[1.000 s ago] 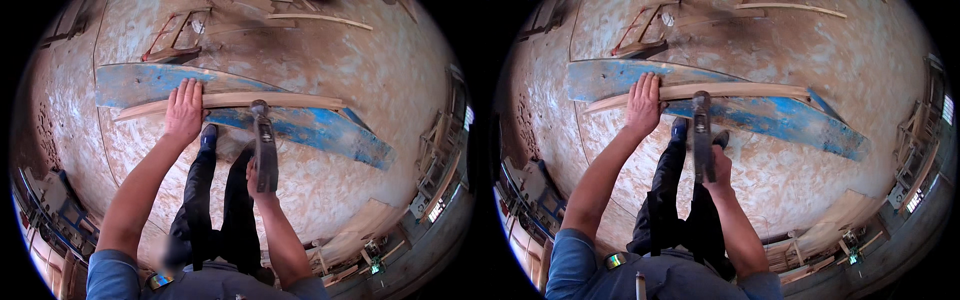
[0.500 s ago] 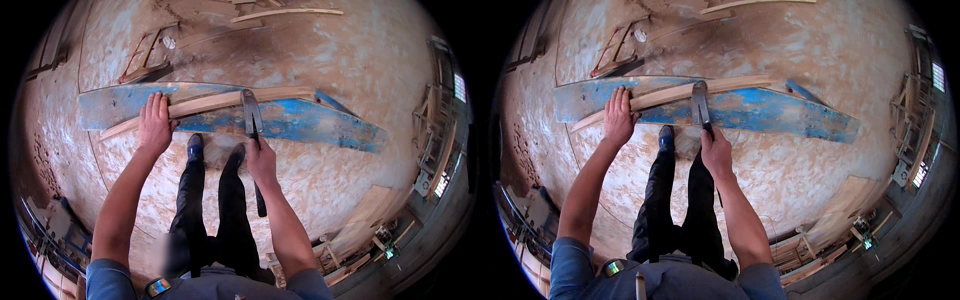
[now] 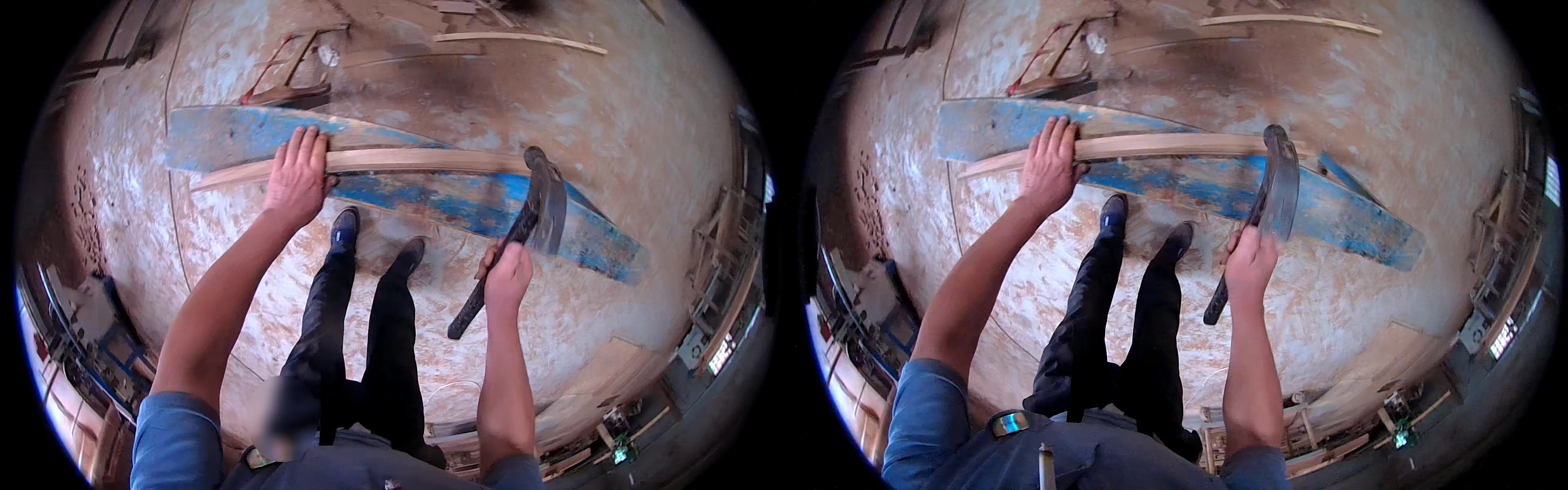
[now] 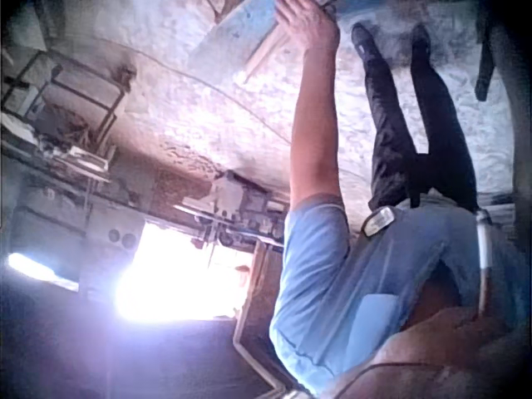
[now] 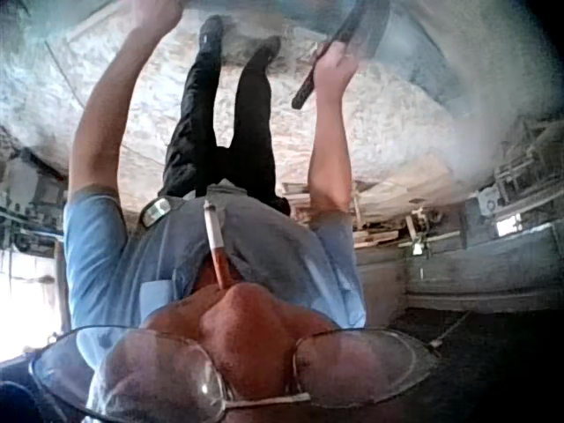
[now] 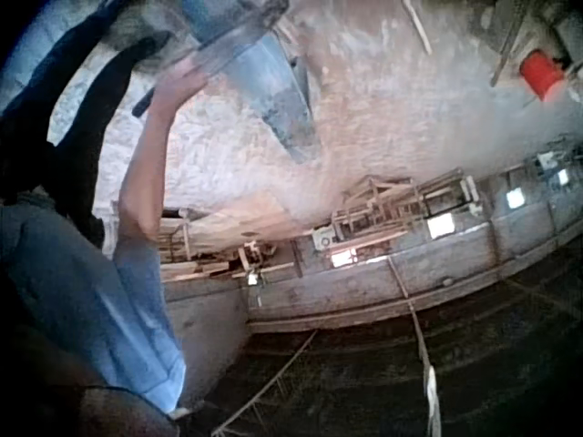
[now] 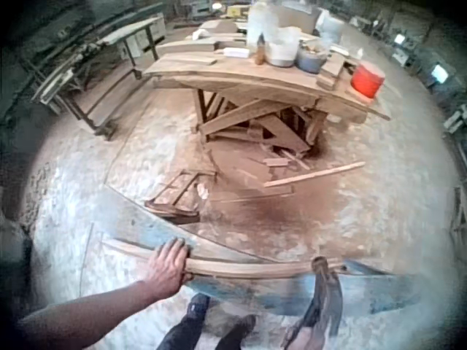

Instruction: The person breaks a wooden plank with a hammer, saws a piece off, applies glue to the edges, and runs the glued plank through a planer. The finished piece is placed on a stack of similar planks.

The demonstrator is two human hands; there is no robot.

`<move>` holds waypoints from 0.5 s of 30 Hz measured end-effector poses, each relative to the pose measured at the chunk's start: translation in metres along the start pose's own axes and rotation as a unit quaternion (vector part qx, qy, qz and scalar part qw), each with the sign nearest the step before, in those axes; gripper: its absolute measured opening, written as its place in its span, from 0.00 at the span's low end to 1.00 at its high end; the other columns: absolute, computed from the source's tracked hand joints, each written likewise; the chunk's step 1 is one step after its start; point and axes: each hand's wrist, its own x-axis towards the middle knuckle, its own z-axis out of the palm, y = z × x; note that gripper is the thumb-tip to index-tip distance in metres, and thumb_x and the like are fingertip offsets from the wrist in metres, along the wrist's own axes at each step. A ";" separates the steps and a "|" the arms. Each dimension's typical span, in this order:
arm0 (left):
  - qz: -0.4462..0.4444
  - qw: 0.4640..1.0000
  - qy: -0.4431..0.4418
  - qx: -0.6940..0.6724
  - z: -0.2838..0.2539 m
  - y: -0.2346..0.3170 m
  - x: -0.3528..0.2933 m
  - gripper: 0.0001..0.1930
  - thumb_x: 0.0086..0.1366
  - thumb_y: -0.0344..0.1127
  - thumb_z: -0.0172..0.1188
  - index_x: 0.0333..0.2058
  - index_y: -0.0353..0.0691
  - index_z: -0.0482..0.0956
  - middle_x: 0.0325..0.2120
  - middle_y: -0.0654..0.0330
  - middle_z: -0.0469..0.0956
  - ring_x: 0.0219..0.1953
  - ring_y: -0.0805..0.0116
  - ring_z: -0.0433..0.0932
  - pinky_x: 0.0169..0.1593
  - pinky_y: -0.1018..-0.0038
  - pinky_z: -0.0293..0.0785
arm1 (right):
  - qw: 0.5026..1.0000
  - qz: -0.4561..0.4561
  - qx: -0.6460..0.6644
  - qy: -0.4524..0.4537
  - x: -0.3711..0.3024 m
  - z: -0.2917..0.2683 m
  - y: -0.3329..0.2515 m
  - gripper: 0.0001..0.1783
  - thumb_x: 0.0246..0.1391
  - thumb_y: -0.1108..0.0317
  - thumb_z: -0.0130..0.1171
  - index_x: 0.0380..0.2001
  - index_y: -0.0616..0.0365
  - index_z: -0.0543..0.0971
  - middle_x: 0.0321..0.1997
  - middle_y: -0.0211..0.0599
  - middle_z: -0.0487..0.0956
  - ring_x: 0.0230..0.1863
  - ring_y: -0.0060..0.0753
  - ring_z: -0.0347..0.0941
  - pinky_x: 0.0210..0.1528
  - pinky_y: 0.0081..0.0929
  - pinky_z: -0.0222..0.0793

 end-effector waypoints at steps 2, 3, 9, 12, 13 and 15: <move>-0.004 1.000 0.008 0.003 0.002 -0.002 -0.003 0.37 0.55 0.44 0.62 0.59 0.32 0.57 0.62 0.47 0.56 0.65 0.50 0.53 0.65 0.57 0.51 | 1.000 -0.005 -0.020 -0.020 -0.014 0.017 0.003 0.15 0.63 0.60 0.40 0.28 0.59 0.68 0.17 0.31 0.67 0.16 0.24 0.64 0.18 0.24 0.61; -0.001 1.000 0.014 0.004 0.002 -0.002 -0.002 0.37 0.56 0.44 0.62 0.59 0.32 0.57 0.62 0.47 0.56 0.65 0.50 0.53 0.65 0.56 0.51 | 0.998 -0.001 -0.055 -0.032 -0.013 0.021 0.022 0.14 0.61 0.62 0.42 0.29 0.61 0.69 0.17 0.32 0.69 0.17 0.25 0.65 0.19 0.26 0.61; -0.002 1.000 0.015 -0.010 0.002 -0.005 0.001 0.35 0.57 0.46 0.60 0.58 0.32 0.59 0.62 0.48 0.57 0.66 0.51 0.52 0.64 0.56 0.51 | 0.981 -0.031 -0.166 -0.091 -0.015 0.046 0.037 0.12 0.62 0.63 0.44 0.26 0.57 0.67 0.16 0.26 0.64 0.14 0.19 0.60 0.14 0.21 0.56; -0.009 1.000 0.016 0.000 0.009 -0.005 -0.004 0.36 0.56 0.48 0.61 0.58 0.35 0.61 0.61 0.49 0.59 0.66 0.53 0.53 0.65 0.57 0.51 | 0.969 -0.135 -0.162 -0.131 -0.036 0.057 0.052 0.11 0.61 0.63 0.45 0.27 0.57 0.67 0.16 0.26 0.64 0.14 0.19 0.60 0.15 0.21 0.57; -0.008 1.000 0.022 -0.002 0.006 -0.003 -0.003 0.36 0.55 0.49 0.61 0.58 0.35 0.61 0.61 0.49 0.59 0.66 0.53 0.53 0.65 0.56 0.51 | 0.964 -0.130 -0.191 -0.134 -0.035 0.062 0.064 0.11 0.61 0.64 0.45 0.27 0.57 0.68 0.16 0.26 0.64 0.14 0.19 0.61 0.15 0.21 0.57; -0.006 1.000 0.020 -0.009 0.005 -0.003 -0.004 0.37 0.55 0.50 0.61 0.58 0.35 0.61 0.61 0.49 0.59 0.66 0.52 0.53 0.65 0.56 0.51 | 0.953 -0.095 -0.254 -0.136 -0.029 0.075 0.078 0.10 0.60 0.65 0.46 0.27 0.57 0.68 0.16 0.27 0.64 0.14 0.20 0.61 0.16 0.22 0.58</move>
